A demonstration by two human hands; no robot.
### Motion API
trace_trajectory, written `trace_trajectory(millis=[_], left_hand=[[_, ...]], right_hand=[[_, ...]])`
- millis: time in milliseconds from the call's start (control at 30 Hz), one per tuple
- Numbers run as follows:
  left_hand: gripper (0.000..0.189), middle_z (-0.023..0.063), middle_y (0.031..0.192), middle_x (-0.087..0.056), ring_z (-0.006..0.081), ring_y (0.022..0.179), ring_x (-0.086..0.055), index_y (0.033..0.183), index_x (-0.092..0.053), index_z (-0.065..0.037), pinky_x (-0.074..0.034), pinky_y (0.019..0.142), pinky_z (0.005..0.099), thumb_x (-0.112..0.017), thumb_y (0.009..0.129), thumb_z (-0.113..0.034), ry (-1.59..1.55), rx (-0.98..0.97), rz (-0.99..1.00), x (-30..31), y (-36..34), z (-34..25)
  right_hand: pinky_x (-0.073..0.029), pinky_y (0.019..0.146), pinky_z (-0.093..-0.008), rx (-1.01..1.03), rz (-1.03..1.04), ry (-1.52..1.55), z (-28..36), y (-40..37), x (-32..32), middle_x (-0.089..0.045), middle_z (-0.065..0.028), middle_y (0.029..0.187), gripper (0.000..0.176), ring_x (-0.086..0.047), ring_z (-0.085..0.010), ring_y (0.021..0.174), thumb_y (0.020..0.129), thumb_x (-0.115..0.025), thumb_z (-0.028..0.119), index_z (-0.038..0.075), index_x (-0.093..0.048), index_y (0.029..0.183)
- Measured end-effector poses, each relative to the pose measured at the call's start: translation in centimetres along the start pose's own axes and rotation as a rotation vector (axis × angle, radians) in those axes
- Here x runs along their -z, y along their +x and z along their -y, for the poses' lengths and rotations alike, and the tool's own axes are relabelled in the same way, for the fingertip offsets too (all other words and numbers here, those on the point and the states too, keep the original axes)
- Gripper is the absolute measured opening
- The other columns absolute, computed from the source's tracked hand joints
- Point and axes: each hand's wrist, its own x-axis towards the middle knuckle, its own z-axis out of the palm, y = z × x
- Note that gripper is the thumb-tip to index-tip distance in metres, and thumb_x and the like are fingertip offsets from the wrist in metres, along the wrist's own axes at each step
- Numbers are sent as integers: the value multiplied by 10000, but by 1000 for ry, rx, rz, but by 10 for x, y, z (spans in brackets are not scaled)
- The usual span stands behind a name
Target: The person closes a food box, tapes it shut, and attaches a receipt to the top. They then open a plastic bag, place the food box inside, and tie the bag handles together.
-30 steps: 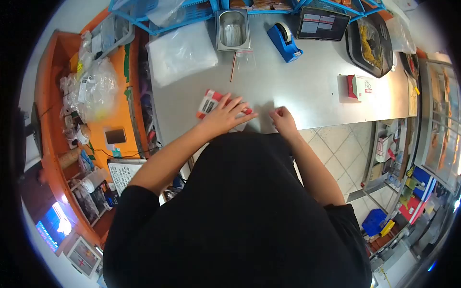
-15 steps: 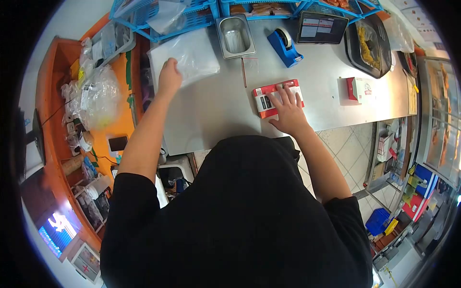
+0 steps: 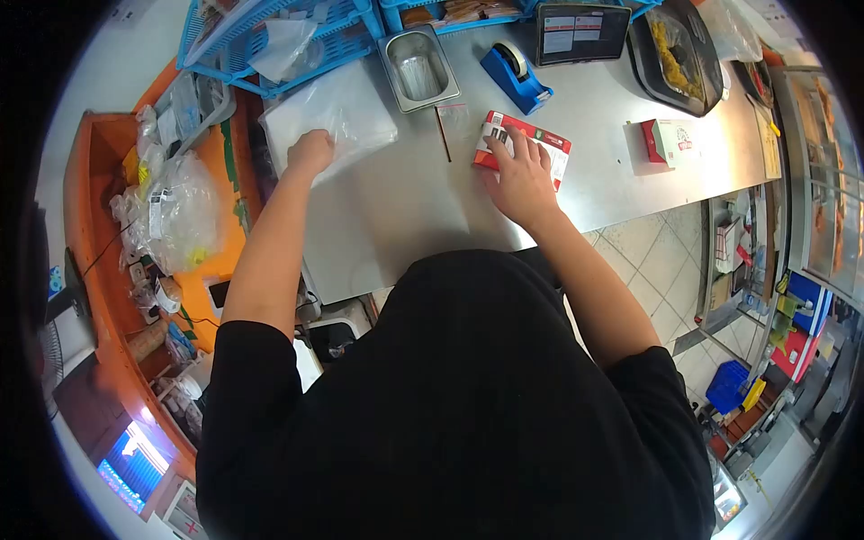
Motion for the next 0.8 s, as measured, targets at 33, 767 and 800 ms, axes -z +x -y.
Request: trace_trajectory(millis=[33,767,800], left_hand=[[347,162,1168,-744,361,1121,-698,1167,-697,-59,-501,947,548,-616,967,-332,23,-33,-83,3,-5,1],[63,104,948,-615,283,1013,-630,915,-614,-49,-428,992,465,-645,946,-94,-771,-861,-613,121,-301,-151],[75,105,953,-617,317,1029,-624,907,-620,-59,-399,1047,510,-687,907,-94,-677,-902,-528,113,-306,-160]], right_hand=[[-346,1180,-553,3,6,37,1,-4,-1,-408,-197,1558,598,-456,-424,1401,891,-739,256,156,-549,1449],[-482,1099,-448,-501,802,1978,45,-24,81,-639,-120,1394,788,-634,-268,1253,1042,-343,720,78,-556,1446],[-455,1141,-457,-497,511,1873,62,-30,108,-596,-172,1439,855,-595,-294,1313,1038,-345,725,20,-481,1502]])
